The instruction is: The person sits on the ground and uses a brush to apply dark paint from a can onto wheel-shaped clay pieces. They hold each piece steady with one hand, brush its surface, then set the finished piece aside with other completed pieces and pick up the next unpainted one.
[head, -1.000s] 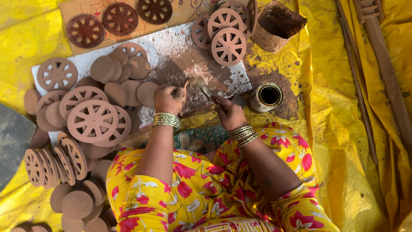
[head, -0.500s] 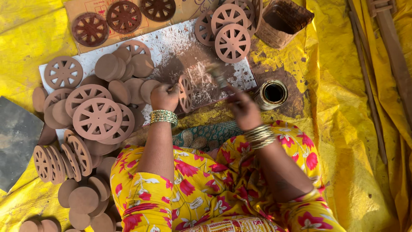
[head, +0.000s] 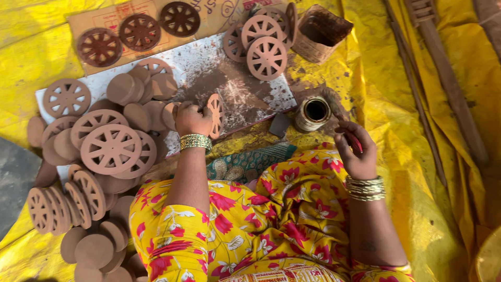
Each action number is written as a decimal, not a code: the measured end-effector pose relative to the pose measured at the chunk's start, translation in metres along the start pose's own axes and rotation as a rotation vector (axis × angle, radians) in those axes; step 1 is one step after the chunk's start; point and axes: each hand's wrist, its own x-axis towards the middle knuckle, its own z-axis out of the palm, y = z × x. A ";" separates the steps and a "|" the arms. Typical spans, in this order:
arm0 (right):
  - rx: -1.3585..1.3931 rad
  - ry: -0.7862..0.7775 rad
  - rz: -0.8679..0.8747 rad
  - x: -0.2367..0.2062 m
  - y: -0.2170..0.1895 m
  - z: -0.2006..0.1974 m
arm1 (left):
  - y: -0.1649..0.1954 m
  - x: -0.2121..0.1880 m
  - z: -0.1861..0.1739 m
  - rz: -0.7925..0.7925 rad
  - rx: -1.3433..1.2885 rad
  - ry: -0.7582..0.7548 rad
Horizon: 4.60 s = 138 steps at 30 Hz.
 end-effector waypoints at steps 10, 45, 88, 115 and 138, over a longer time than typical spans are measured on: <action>-0.411 0.180 -0.019 0.008 -0.014 0.022 | 0.008 -0.003 0.015 -0.191 -0.247 -0.088; -0.348 0.085 -0.008 0.018 0.004 0.021 | -0.001 -0.006 0.024 -0.496 -0.176 -0.344; -0.297 0.207 0.075 0.010 0.020 -0.004 | 0.005 -0.001 0.013 -0.567 -0.235 -0.390; 0.979 0.201 0.435 0.010 0.078 0.216 | 0.021 0.014 0.015 -0.860 -0.517 -0.362; 0.610 0.084 0.164 0.018 0.089 0.249 | 0.022 -0.005 0.017 -0.609 -0.280 -0.342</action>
